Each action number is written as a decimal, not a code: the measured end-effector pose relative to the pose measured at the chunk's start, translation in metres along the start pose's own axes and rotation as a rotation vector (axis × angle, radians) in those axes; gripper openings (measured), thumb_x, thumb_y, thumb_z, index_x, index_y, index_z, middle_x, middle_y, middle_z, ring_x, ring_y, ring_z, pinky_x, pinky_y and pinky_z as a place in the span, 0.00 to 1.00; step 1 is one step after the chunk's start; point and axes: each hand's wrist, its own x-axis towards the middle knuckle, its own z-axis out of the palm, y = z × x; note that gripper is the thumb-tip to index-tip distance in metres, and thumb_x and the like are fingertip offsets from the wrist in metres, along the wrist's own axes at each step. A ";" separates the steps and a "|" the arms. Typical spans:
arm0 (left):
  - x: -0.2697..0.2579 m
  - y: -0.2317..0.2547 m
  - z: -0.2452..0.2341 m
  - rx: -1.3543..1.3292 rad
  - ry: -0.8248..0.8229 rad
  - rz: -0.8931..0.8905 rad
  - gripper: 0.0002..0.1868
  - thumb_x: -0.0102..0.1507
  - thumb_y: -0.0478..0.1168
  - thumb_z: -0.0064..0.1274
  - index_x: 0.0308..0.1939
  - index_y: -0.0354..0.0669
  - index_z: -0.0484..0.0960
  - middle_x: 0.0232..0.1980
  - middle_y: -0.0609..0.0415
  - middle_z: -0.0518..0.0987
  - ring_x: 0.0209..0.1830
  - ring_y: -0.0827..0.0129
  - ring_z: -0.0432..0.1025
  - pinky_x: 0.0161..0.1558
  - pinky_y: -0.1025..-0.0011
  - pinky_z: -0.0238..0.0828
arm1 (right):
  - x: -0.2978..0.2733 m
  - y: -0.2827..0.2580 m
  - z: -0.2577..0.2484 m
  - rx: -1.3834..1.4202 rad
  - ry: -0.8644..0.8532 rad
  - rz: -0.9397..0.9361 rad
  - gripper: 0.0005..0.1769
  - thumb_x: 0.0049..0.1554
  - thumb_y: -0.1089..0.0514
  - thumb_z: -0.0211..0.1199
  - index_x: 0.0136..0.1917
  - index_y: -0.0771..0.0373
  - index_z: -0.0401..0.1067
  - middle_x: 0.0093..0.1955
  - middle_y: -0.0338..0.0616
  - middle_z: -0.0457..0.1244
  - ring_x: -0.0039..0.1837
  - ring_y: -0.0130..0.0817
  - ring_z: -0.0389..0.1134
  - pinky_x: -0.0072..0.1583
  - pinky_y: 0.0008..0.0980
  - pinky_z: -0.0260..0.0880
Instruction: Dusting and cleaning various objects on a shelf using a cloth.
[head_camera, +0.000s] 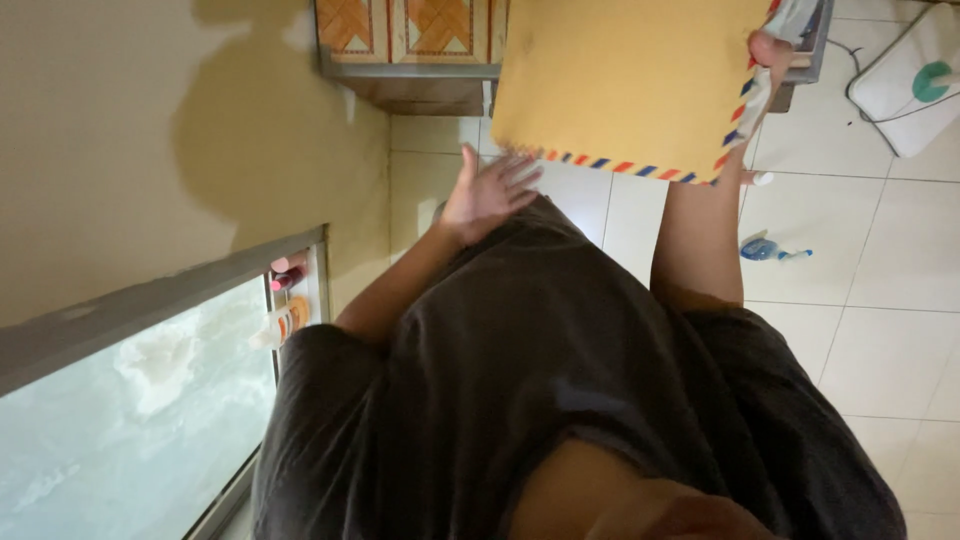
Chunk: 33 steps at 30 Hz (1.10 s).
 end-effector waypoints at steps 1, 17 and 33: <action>0.010 0.008 0.016 -0.060 -0.009 0.063 0.61 0.62 0.76 0.41 0.82 0.42 0.34 0.85 0.37 0.41 0.82 0.42 0.46 0.78 0.47 0.42 | 0.001 0.003 -0.005 -0.009 0.013 0.009 0.25 0.59 0.56 0.64 0.66 0.68 0.67 0.60 0.51 0.67 0.60 0.44 0.70 0.62 0.38 0.73; 0.033 0.125 0.076 0.075 0.074 0.693 0.36 0.69 0.55 0.53 0.71 0.32 0.66 0.69 0.36 0.74 0.71 0.45 0.68 0.76 0.46 0.61 | 0.031 -0.040 -0.058 -0.190 0.137 -0.292 0.30 0.59 0.54 0.71 0.68 0.71 0.68 0.64 0.55 0.68 0.65 0.48 0.71 0.68 0.46 0.74; 0.083 0.063 0.051 0.024 0.074 0.538 0.29 0.73 0.50 0.46 0.73 0.39 0.65 0.70 0.47 0.72 0.72 0.53 0.66 0.74 0.50 0.61 | 0.028 0.130 0.096 -1.145 0.011 -0.899 0.38 0.52 0.62 0.79 0.73 0.53 0.67 0.72 0.56 0.58 0.73 0.54 0.64 0.71 0.46 0.69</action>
